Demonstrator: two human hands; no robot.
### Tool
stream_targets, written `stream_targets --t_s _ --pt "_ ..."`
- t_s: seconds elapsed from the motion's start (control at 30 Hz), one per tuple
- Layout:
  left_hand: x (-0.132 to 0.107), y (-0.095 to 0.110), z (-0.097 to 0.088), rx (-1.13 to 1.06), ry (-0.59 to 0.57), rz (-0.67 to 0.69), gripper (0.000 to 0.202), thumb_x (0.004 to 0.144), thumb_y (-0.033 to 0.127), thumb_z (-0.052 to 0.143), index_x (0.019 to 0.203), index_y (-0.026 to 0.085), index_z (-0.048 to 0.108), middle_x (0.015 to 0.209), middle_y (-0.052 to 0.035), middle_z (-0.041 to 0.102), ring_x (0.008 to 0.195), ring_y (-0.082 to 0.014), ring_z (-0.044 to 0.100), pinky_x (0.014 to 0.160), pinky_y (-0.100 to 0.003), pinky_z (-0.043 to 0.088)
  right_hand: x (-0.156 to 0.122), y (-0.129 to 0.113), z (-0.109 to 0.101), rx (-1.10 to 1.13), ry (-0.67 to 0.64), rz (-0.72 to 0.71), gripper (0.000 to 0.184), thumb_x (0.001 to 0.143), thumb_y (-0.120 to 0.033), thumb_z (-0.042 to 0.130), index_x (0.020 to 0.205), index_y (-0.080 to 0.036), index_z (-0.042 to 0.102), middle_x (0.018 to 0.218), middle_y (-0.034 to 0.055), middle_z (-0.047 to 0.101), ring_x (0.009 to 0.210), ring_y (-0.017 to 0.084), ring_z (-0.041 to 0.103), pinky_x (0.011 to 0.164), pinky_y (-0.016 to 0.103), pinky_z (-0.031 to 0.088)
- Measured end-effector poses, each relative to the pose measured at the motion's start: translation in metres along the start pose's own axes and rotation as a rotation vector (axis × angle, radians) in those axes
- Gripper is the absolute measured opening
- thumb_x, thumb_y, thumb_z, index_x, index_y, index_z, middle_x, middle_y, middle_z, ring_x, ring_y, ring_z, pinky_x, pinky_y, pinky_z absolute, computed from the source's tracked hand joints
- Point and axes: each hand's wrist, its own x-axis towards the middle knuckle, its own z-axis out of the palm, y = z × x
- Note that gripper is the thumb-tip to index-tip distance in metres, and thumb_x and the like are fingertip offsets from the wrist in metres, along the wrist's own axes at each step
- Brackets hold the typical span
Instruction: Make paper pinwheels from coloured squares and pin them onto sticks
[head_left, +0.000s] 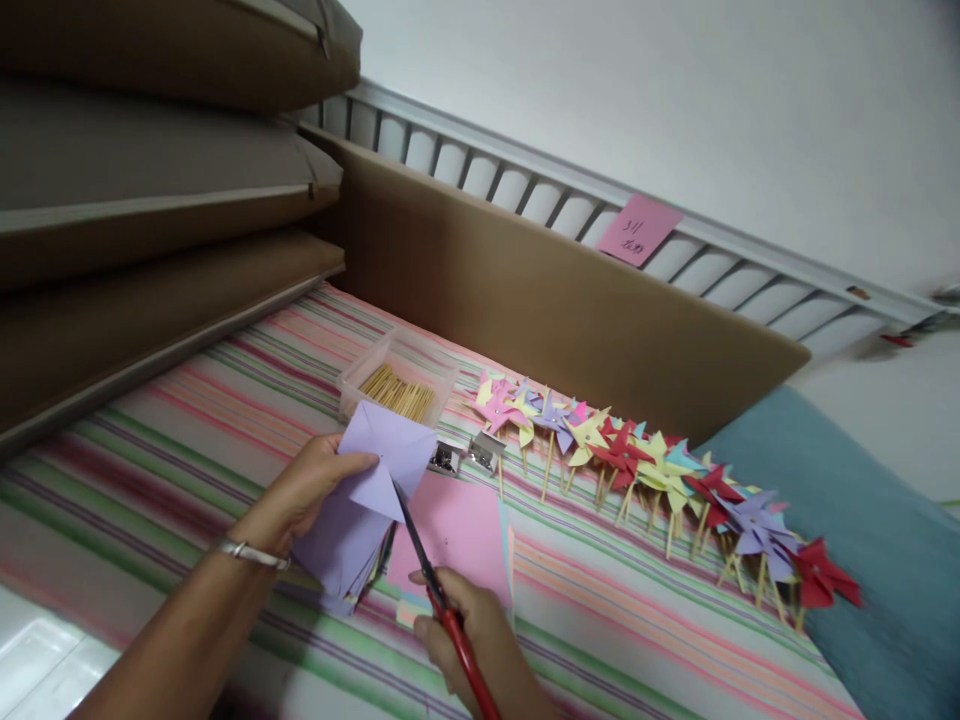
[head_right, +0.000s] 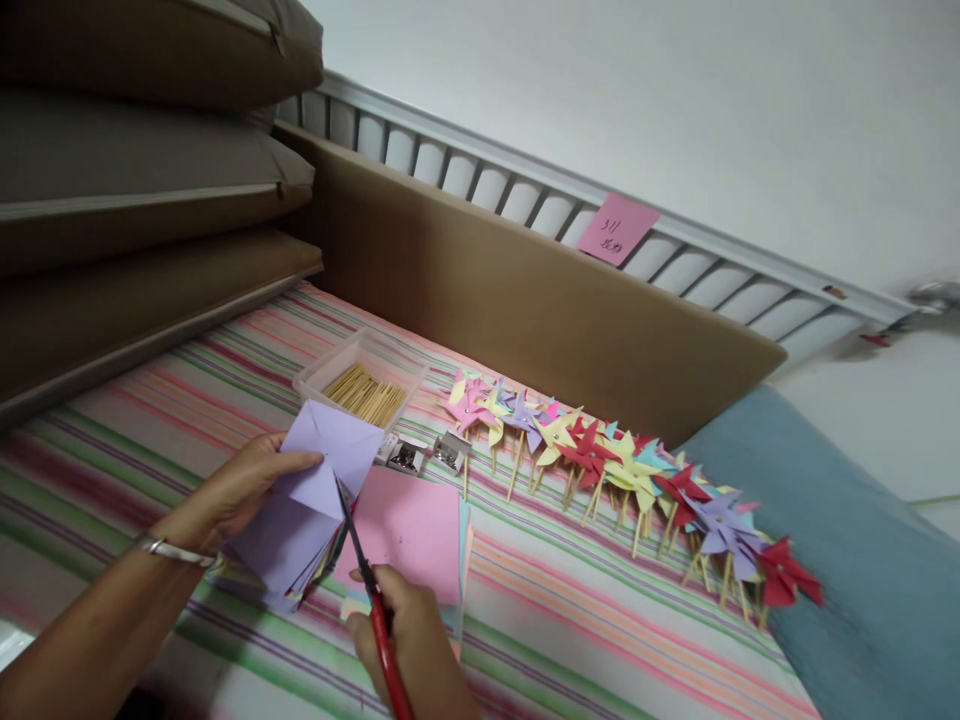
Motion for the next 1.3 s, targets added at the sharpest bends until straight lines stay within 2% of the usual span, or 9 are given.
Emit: stream_targets --t_s 0.1,0.17,0.27,0.4,0.63,0.83,0.97,1.07,1.3 --pt "0.000 0.004 -0.005 -0.013 0.059 0.003 0.021 0.056 0.022 0.075 0.073 0.012 0.071 0.062 -0.0049 0.072 0.053 -0.0176 0.063 0.053 -0.025 0.045 -0.003 0.010 -0.014 0.010 -0.082 0.017 0.040 0.075 -0.015 0.050 0.114 -0.021 0.059 0.056 -0.0051 0.052 0.046 0.011 0.047 0.045 0.020 0.038" --pt "-0.002 0.005 -0.006 0.005 0.028 -0.018 0.021 0.056 0.023 0.075 0.073 0.011 0.071 0.063 -0.0056 0.072 0.054 -0.0181 0.063 0.052 -0.025 0.045 -0.002 0.018 -0.023 0.070 -0.087 -0.030 0.044 0.075 -0.013 0.049 0.118 -0.021 0.054 0.064 -0.0025 0.060 0.055 0.014 0.056 0.052 0.023 0.044" --pt "-0.005 0.001 0.000 0.074 -0.119 -0.073 0.020 0.056 0.024 0.074 0.071 0.011 0.071 0.062 -0.0061 0.072 0.053 -0.0190 0.063 0.052 -0.026 0.045 0.003 0.021 -0.030 0.245 0.117 -0.121 0.039 0.078 -0.020 0.054 0.117 -0.020 0.049 0.081 0.0038 0.066 0.070 0.017 0.062 0.063 0.029 0.049" --pt "-0.007 -0.017 0.021 0.252 -0.362 -0.144 0.018 0.058 0.019 0.070 0.074 0.012 0.071 0.064 -0.0052 0.072 0.053 -0.0181 0.061 0.053 -0.025 0.044 0.005 0.011 -0.032 0.522 0.381 -0.164 0.042 0.083 -0.037 0.053 0.119 -0.019 0.043 0.085 0.0043 0.061 0.063 0.016 0.060 0.057 0.030 0.049" --pt "-0.006 -0.043 0.046 0.416 -0.572 -0.198 0.013 0.060 0.018 0.067 0.071 0.011 0.072 0.061 -0.0025 0.069 0.053 -0.0158 0.058 0.053 -0.023 0.040 0.008 0.015 -0.033 0.517 0.247 -0.133 0.045 0.067 -0.016 0.060 0.111 -0.021 0.050 0.068 -0.0057 0.046 0.049 0.008 0.044 0.040 0.017 0.033" --pt "-0.009 -0.053 0.063 0.140 -0.434 -0.200 0.022 0.069 0.034 0.070 0.077 0.014 0.069 0.062 -0.0030 0.068 0.053 -0.0144 0.058 0.048 -0.021 0.040 0.016 0.024 -0.034 0.595 0.508 -0.166 0.037 0.069 -0.018 0.060 0.104 -0.021 0.052 0.068 -0.0064 0.043 0.051 0.007 0.043 0.046 0.018 0.036" --pt "-0.019 -0.061 0.083 -0.019 -0.341 -0.254 0.029 0.069 0.033 0.072 0.093 0.017 0.068 0.079 -0.0067 0.072 0.071 -0.0218 0.066 0.063 -0.030 0.051 0.019 0.026 -0.031 0.659 0.680 -0.218 0.035 0.072 -0.023 0.059 0.106 -0.022 0.050 0.079 -0.0031 0.046 0.065 0.012 0.051 0.057 0.023 0.043" --pt "-0.021 -0.065 0.090 -0.109 -0.311 -0.232 0.029 0.067 0.028 0.074 0.093 0.016 0.068 0.082 -0.0080 0.073 0.071 -0.0228 0.067 0.069 -0.034 0.053 0.018 0.025 -0.029 0.590 0.746 -0.219 0.035 0.074 -0.024 0.058 0.108 -0.022 0.049 0.088 -0.0005 0.049 0.075 0.014 0.053 0.066 0.026 0.045" --pt "-0.023 -0.065 0.092 -0.215 -0.249 -0.174 0.012 0.065 0.024 0.076 0.062 0.017 0.066 0.065 -0.0003 0.070 0.065 -0.0158 0.064 0.066 -0.025 0.050 0.016 0.023 -0.030 0.564 0.859 -0.247 0.032 0.078 -0.024 0.056 0.109 -0.022 0.047 0.087 -0.0012 0.048 0.080 0.014 0.051 0.074 0.028 0.043"
